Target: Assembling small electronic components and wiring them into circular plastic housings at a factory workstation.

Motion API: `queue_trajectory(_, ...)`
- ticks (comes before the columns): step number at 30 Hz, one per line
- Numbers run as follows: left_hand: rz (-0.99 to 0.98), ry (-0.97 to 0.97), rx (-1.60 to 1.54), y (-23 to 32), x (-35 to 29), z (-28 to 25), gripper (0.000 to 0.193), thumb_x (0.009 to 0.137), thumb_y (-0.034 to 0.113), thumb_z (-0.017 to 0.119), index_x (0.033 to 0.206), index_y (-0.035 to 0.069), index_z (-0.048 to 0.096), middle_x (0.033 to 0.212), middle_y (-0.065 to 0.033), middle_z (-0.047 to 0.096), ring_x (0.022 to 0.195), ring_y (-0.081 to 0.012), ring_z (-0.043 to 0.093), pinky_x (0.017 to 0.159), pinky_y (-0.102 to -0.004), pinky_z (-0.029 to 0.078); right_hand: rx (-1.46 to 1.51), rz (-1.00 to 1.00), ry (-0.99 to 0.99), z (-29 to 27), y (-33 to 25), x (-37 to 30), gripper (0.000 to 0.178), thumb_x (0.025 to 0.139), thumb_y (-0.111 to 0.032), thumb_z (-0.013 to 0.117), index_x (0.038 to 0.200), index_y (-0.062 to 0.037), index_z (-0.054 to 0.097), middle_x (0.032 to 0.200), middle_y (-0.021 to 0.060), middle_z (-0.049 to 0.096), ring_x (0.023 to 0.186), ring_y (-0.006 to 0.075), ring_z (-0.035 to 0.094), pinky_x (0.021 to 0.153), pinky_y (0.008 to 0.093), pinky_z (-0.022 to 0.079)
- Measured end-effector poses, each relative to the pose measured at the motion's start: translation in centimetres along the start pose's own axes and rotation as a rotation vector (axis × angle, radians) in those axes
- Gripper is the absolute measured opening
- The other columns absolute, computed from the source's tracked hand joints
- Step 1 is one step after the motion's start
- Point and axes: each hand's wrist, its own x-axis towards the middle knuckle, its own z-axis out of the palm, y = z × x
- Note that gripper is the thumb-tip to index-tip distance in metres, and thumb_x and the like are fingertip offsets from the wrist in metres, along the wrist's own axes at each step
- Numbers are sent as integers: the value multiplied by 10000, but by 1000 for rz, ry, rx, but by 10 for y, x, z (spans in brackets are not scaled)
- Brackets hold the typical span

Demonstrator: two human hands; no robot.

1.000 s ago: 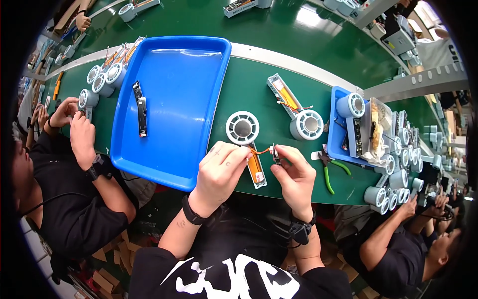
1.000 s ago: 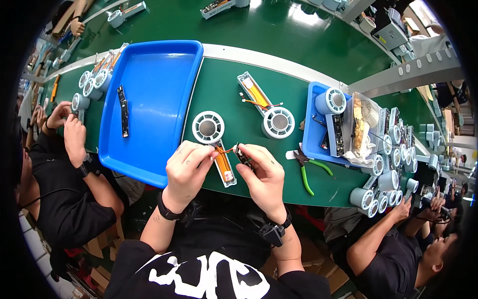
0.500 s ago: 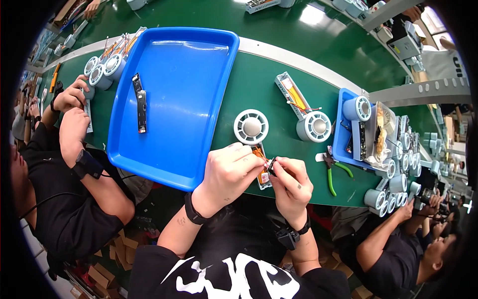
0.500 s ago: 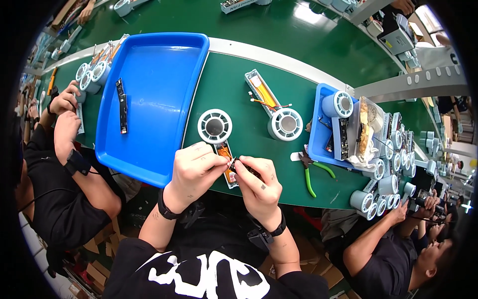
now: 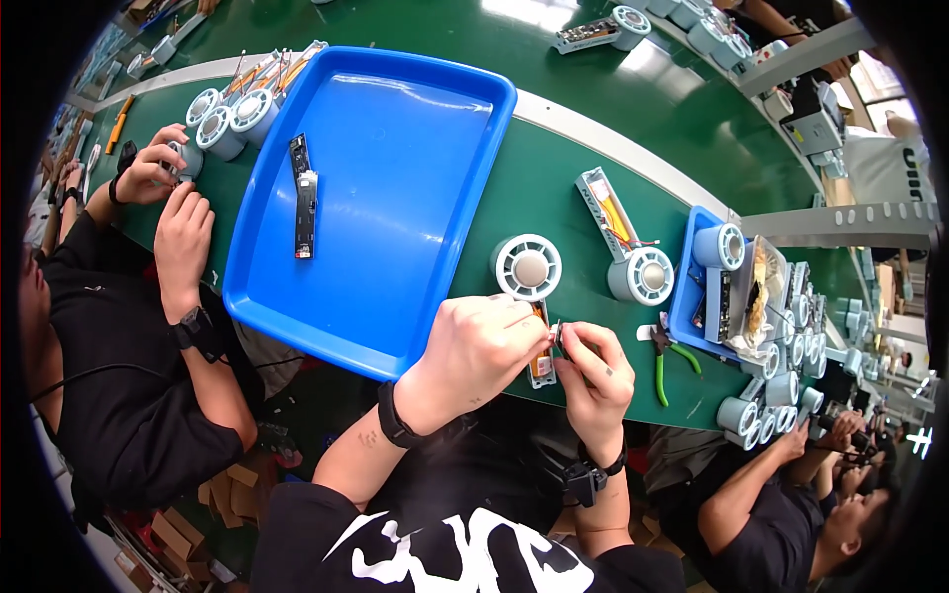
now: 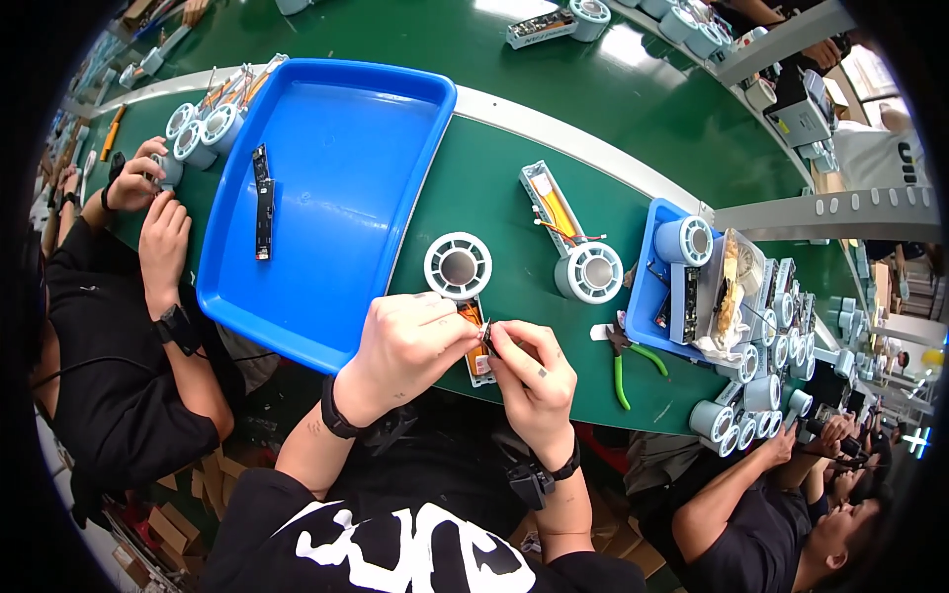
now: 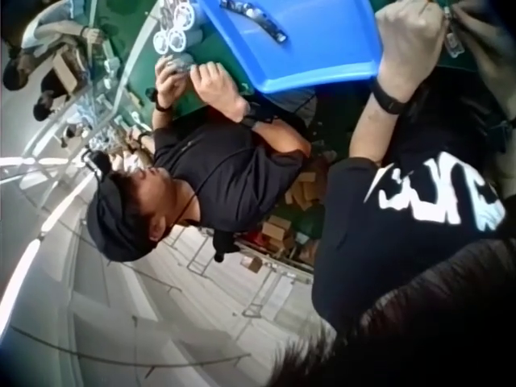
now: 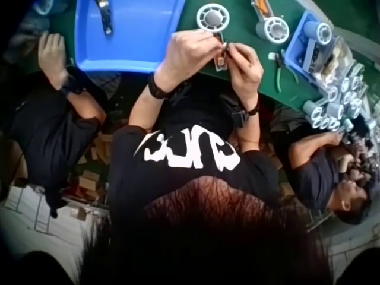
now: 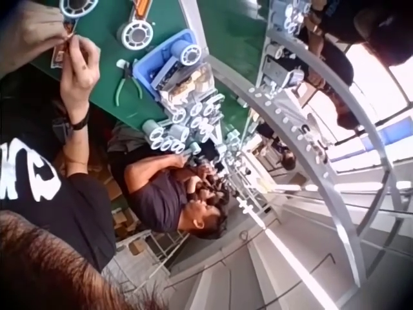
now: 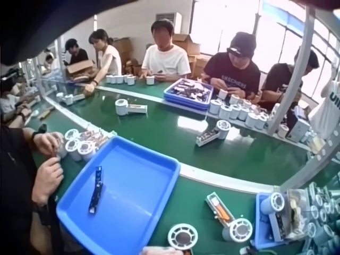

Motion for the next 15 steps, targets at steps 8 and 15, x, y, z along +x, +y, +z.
queue_trajectory(8,-75,-76,31,0,1,-4,162,768,111,810,750,67,655,725,-56,654,654,-252,653,565,-359,499,-92,80,-125,-9,-15,16,429,776,144,720,1191,39,728,1120,172,711,965,264,703,817,321,557)
queue_trajectory(15,-115,-52,-33,-5,0,-5,130,768,76,817,783,40,693,724,-76,658,657,-258,655,581,-358,510,72,119,-272,-19,-12,31,465,810,128,700,1259,8,718,1118,183,744,984,271,700,845,318,543)
